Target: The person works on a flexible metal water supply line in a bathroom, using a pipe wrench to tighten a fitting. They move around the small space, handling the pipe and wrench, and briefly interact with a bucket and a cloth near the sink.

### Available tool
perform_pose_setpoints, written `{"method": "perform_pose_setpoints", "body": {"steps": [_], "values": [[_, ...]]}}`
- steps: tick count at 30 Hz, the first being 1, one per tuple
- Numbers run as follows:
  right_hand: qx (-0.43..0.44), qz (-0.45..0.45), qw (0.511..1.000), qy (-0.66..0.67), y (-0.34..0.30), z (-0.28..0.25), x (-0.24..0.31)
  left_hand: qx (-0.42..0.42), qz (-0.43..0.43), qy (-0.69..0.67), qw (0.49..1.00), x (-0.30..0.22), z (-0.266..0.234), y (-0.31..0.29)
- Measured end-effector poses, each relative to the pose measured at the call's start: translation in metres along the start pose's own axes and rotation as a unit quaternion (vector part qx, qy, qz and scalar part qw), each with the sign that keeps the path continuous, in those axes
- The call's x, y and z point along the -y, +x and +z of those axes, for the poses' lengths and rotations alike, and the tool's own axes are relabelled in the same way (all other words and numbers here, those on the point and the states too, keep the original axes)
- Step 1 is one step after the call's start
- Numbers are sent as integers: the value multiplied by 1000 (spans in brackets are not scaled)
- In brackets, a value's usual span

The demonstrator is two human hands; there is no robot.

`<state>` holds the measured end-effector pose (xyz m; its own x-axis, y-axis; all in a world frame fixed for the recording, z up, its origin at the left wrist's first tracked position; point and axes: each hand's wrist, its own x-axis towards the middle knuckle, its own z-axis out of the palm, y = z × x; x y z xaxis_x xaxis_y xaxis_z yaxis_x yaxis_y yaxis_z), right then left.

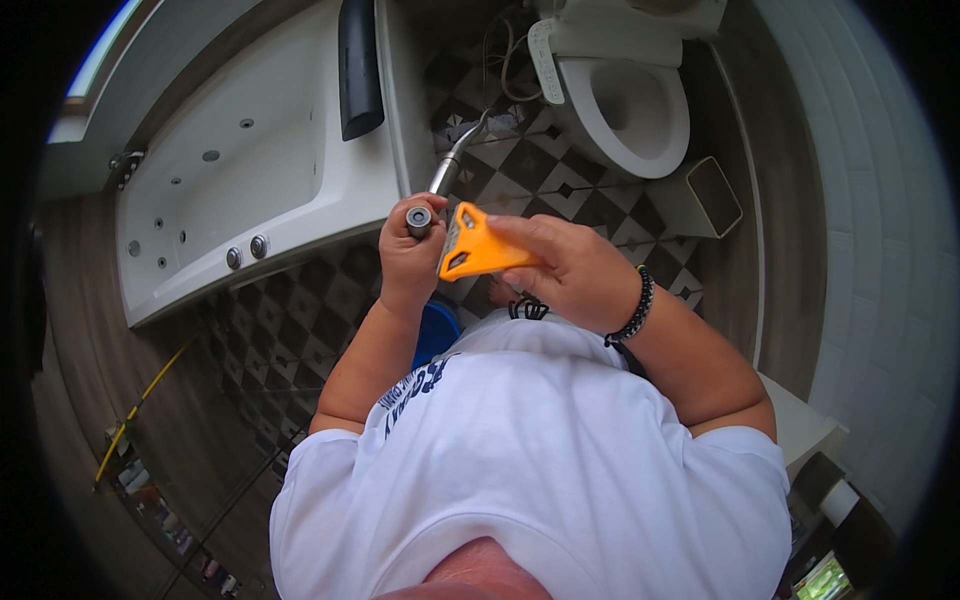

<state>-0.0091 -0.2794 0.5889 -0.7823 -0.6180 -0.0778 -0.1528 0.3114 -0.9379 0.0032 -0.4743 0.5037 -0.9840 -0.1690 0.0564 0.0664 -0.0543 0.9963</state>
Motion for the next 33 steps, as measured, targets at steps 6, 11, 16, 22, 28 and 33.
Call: {"method": "perform_pose_setpoints", "body": {"steps": [6,11,16,22,28,33], "values": [[-144,-101,950,-257,-16,-13,-29,94,-327,-199,919,-22,4,14],[-185,-75,927,-317,-35,-6,-43,185,-358,-185,896,-39,32,11],[-206,-67,930,-296,-55,5,-48,224,-362,-160,891,-37,48,10],[-266,-44,906,-325,-90,18,-62,293,-321,-123,892,-31,72,-4],[-255,3,897,-361,-130,26,-73,311,-330,-83,887,-36,83,-30],[-317,161,841,-409,-245,5,-38,292,-306,-56,905,-12,71,-22]]}}
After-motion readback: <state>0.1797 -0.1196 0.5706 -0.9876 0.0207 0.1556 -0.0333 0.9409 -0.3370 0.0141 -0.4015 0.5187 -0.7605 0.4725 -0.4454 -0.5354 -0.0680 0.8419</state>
